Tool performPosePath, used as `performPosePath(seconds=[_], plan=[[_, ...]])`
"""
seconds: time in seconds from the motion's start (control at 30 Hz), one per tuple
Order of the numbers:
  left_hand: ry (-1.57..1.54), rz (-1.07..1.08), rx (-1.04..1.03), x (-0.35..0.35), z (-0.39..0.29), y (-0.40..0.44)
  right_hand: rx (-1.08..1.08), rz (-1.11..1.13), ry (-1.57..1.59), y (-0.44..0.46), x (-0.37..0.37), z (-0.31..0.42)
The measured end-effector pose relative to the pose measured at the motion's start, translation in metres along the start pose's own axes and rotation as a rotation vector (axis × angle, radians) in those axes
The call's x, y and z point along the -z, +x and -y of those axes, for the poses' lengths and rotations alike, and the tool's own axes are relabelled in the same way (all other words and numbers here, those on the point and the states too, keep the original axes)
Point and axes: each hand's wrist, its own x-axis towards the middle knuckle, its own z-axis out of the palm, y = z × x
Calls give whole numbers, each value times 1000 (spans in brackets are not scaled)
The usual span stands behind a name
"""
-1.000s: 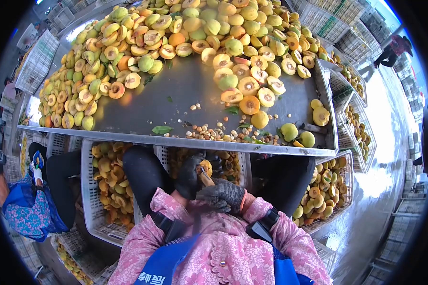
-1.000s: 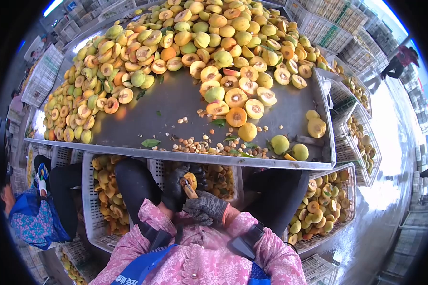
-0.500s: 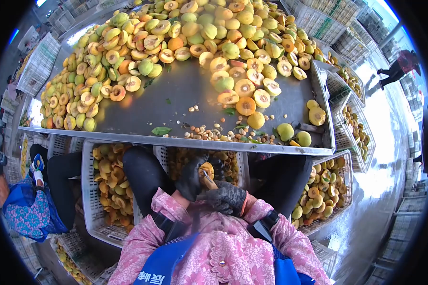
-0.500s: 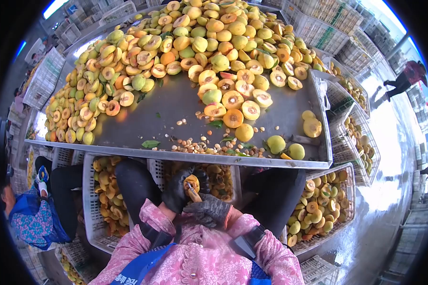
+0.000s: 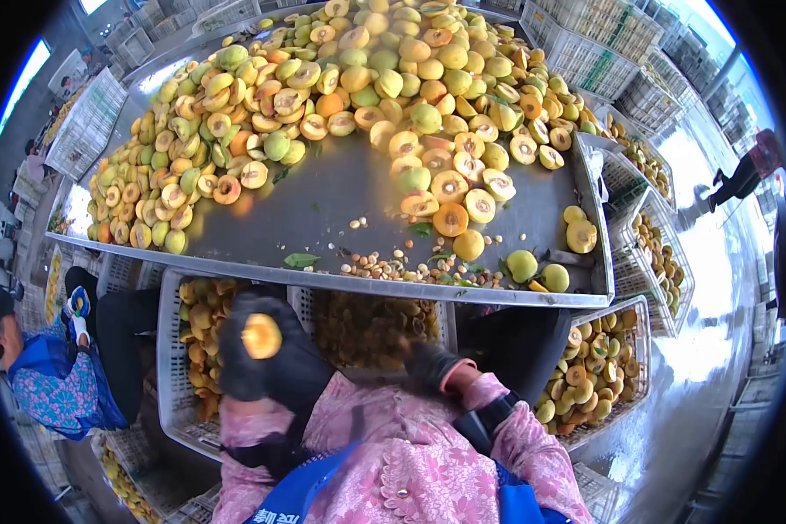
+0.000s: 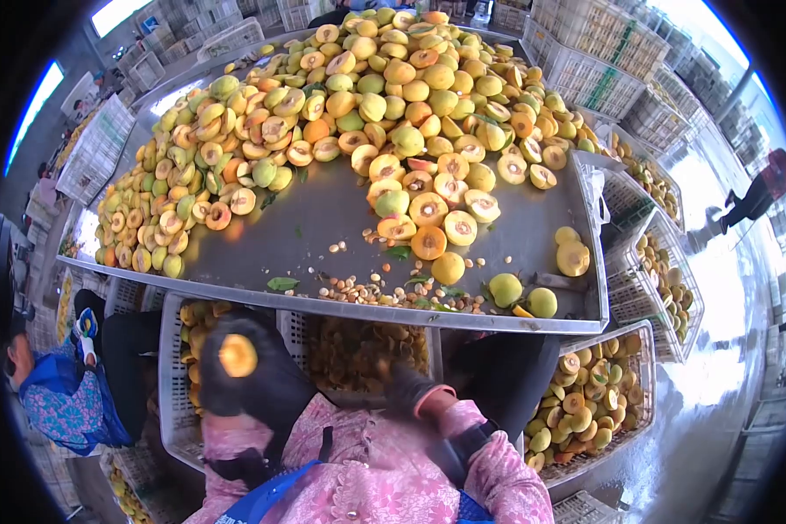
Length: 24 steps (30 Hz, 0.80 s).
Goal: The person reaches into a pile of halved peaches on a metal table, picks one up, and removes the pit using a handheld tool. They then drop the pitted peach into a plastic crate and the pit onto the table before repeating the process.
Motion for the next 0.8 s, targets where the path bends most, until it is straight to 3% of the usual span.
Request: performPosePath(seconds=[0.03,0.07,0.1,0.13,0.17,0.2,0.3,0.37,0.43,0.47,0.5,0.57,0.67,0.7,0.8], plan=[[380,-75,-221,11,-18,-2,-206,360,367,5,35,8],[804,-217,-408,37,-34,-4,-265,334,387,5,52,17],[1691,-385,-488,89,-53,-5,-325,307,408,5,61,26],[1854,-434,-493,86,-58,-2,-385,278,430,8,67,31],[2016,-488,-497,81,-62,0,-467,417,475,18,72,29],[2313,-502,-689,76,-59,6,-407,371,454,17,76,29],[1403,-265,-384,17,-33,56,-412,309,456,15,86,30],[1307,-31,-433,0,3,110,-638,372,541,18,89,29],[1186,154,-316,-67,30,140,-573,240,561,2,52,20],[1397,248,-474,-83,46,161,-538,173,570,-3,40,14],[1604,346,-637,-91,65,182,-566,246,578,-1,58,16],[1656,287,-511,-94,107,217,-556,184,597,-10,40,8],[1465,189,-475,-99,145,225,-577,136,633,-16,48,4],[1372,175,-292,-98,147,226,-573,122,646,-19,52,4],[971,194,-38,-70,150,230,-600,204,713,-15,95,11]])
